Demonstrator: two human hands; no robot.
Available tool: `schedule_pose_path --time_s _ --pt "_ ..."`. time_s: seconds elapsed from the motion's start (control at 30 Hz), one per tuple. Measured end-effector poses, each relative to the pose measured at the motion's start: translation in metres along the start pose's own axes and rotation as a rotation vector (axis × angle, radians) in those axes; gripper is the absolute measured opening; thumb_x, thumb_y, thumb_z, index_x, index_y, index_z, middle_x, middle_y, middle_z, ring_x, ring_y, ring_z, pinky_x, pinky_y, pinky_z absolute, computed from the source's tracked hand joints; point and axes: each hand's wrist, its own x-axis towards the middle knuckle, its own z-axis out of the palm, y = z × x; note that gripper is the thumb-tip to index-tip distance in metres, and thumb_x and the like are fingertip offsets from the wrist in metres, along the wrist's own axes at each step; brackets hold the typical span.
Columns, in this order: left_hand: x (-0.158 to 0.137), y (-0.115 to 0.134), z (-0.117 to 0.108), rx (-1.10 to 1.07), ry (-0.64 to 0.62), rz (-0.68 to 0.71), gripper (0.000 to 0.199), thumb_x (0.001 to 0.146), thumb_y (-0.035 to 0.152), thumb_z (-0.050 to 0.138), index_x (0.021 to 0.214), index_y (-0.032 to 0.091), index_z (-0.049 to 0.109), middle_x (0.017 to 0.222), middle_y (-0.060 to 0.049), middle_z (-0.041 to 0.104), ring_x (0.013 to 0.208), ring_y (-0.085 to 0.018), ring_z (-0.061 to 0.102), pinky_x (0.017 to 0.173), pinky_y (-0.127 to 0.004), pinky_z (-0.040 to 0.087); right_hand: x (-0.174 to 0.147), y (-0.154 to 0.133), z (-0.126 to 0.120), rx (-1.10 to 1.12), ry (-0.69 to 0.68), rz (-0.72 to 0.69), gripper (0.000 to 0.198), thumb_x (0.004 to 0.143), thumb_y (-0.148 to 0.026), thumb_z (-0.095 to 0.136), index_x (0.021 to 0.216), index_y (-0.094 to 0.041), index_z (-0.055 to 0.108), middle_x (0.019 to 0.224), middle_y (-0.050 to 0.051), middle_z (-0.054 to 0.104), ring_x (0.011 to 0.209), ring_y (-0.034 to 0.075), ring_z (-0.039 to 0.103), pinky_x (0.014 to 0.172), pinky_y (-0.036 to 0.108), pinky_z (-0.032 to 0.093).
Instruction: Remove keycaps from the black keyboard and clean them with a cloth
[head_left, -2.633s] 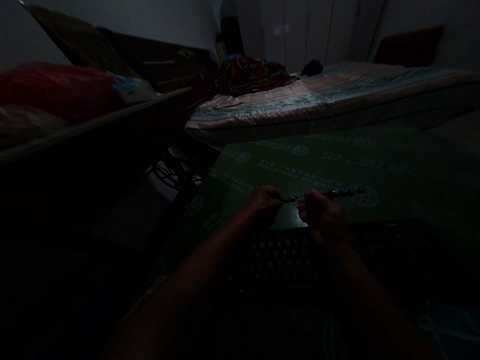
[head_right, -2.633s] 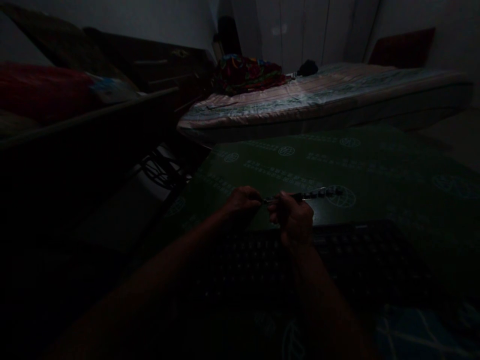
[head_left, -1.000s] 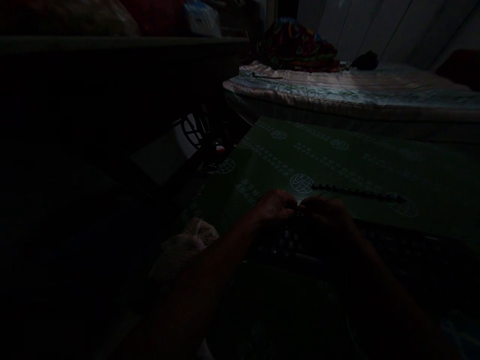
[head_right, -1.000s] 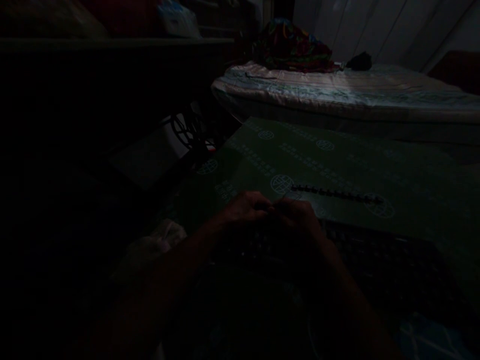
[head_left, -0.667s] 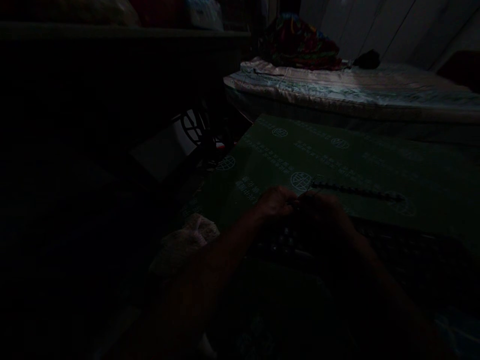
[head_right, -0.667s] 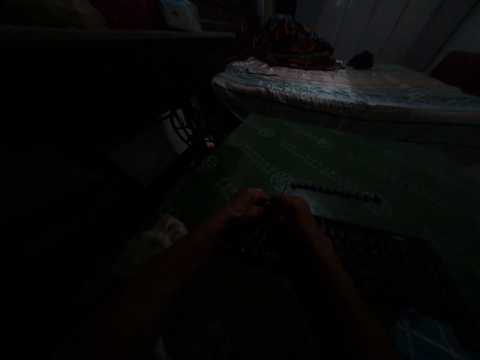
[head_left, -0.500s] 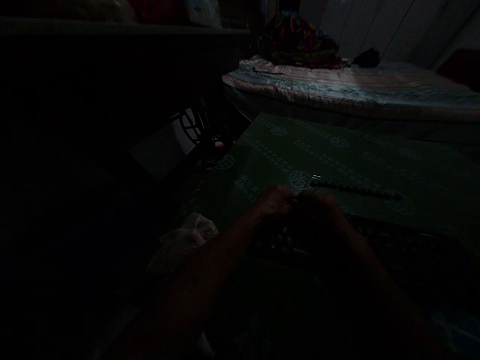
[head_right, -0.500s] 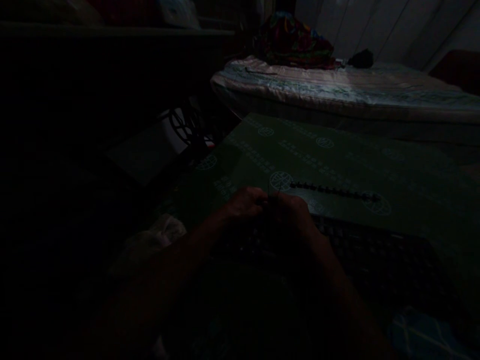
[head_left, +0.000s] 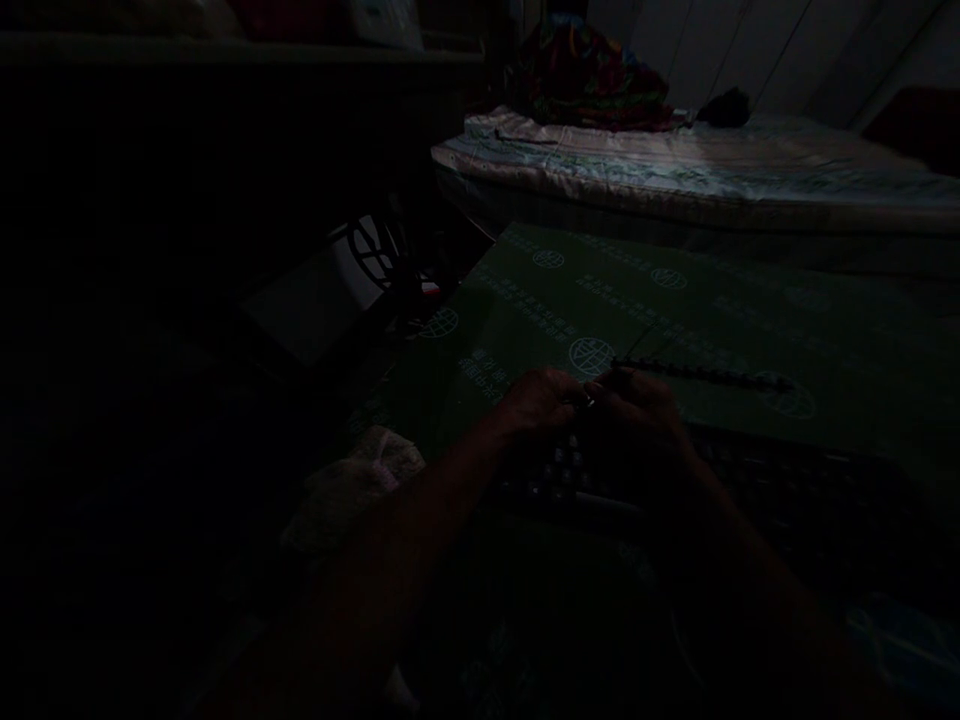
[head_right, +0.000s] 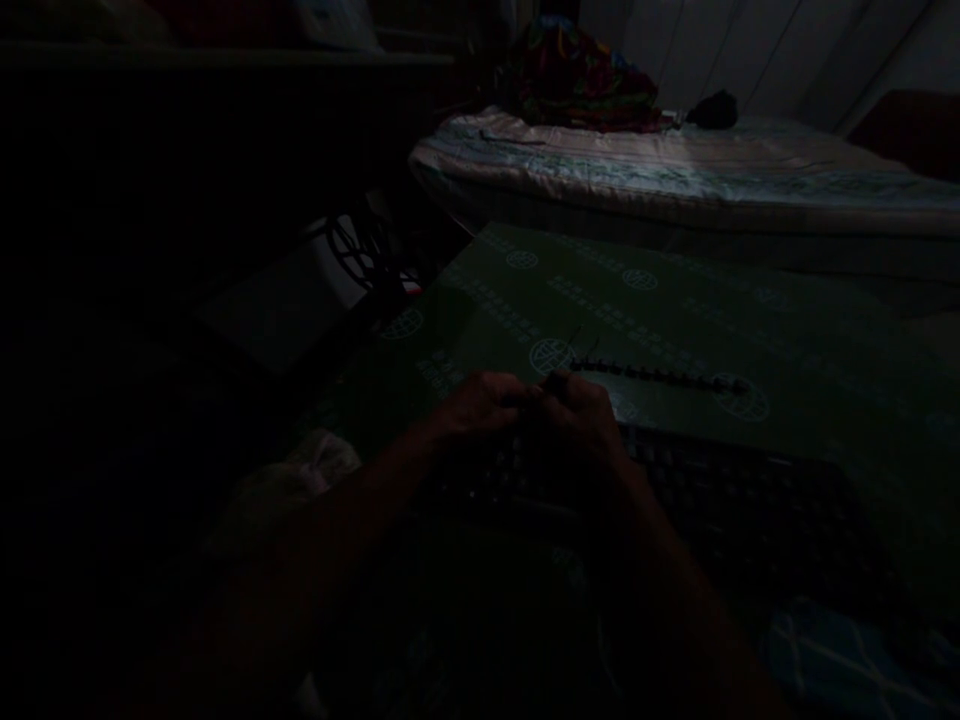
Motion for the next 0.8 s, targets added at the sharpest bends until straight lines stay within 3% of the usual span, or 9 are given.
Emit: schedule_pose_path --time_s 0.37,0.57,0.8 --pt "0.005 -0.007 0.004 0.125 -0.016 0.156 0.018 0.078 0.017 0.052 0.089 0.016 0.066 0.09 -0.003 0.066 0.087 -0.014 0.06 0.079 -0.024 0.044 0.007 0.001 -0.004 -0.024 0.11 -0.091 0.023 0.07 -0.038 0.063 0.06 -0.018 0.058 0.056 -0.001 0.053 0.054 0.013 0.049 0.048 0.024 0.037" --pt "0.003 -0.002 0.004 0.09 0.01 0.103 0.019 0.076 0.014 0.05 0.088 0.014 0.065 0.087 -0.004 0.066 0.083 -0.015 0.06 0.075 -0.024 0.046 0.006 0.001 -0.001 0.185 0.118 0.031 0.027 0.067 -0.042 0.067 0.063 -0.017 0.059 0.053 -0.003 0.052 0.048 0.011 0.046 0.044 0.023 0.036" --pt "0.002 0.004 0.002 0.051 0.066 0.036 0.015 0.078 0.018 0.051 0.085 0.014 0.063 0.086 -0.003 0.066 0.081 -0.014 0.06 0.074 -0.025 0.046 0.005 -0.004 0.0 0.277 0.218 0.082 0.029 0.065 -0.043 0.07 0.065 -0.017 0.059 0.05 -0.004 0.05 0.043 0.009 0.045 0.041 0.021 0.034"
